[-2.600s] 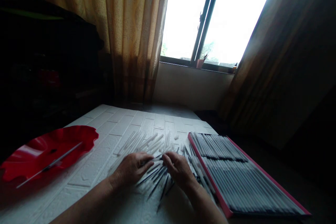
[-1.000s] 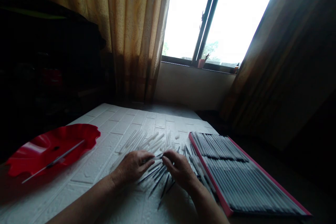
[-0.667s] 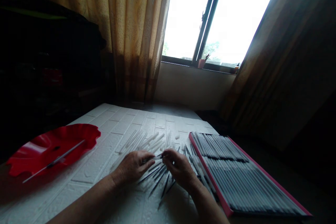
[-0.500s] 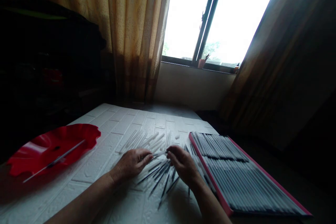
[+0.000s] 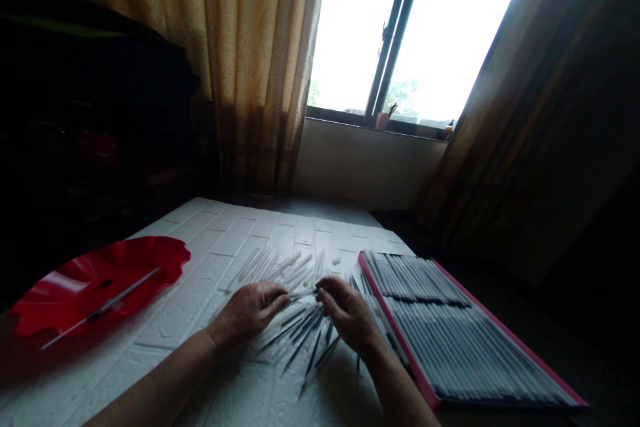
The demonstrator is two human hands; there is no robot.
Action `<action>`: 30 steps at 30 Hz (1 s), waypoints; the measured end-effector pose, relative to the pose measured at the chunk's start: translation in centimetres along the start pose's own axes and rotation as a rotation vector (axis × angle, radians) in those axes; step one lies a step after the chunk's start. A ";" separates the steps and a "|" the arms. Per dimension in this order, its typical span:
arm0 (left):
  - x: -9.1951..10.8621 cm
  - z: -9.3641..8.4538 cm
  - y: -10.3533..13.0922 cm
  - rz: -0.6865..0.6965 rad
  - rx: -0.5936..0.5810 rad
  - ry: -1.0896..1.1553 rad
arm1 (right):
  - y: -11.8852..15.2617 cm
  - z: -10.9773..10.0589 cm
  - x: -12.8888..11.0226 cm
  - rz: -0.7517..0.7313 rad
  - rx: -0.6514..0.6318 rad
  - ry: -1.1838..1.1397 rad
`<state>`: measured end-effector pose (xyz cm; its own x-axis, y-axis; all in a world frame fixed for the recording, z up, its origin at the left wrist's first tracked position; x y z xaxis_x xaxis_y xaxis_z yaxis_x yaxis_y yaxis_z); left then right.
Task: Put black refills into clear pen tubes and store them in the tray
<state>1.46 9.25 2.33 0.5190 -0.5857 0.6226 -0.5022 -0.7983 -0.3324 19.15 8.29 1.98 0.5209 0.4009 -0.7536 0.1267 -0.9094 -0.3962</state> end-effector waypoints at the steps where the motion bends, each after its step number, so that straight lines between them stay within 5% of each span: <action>1: 0.0 0.0 0.0 0.001 -0.001 0.000 | 0.0 0.0 -0.1 0.000 -0.003 0.015; 30: 0.5 -0.2 0.0 0.008 0.002 0.034 | 0.1 0.2 0.2 0.063 -0.045 0.007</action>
<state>1.64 8.99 2.77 0.4912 -0.5869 0.6437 -0.5049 -0.7940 -0.3386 19.08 8.35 1.64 0.5347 0.3423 -0.7726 0.1314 -0.9368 -0.3241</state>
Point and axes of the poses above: each hand's wrist, its own y-axis away from the middle knuckle, its own z-axis out of the palm, x = y × z, the point moved 7 cm from there along -y, towards the middle knuckle, and after that the axes turned 8 degrees about y, right-handed, at the moved point
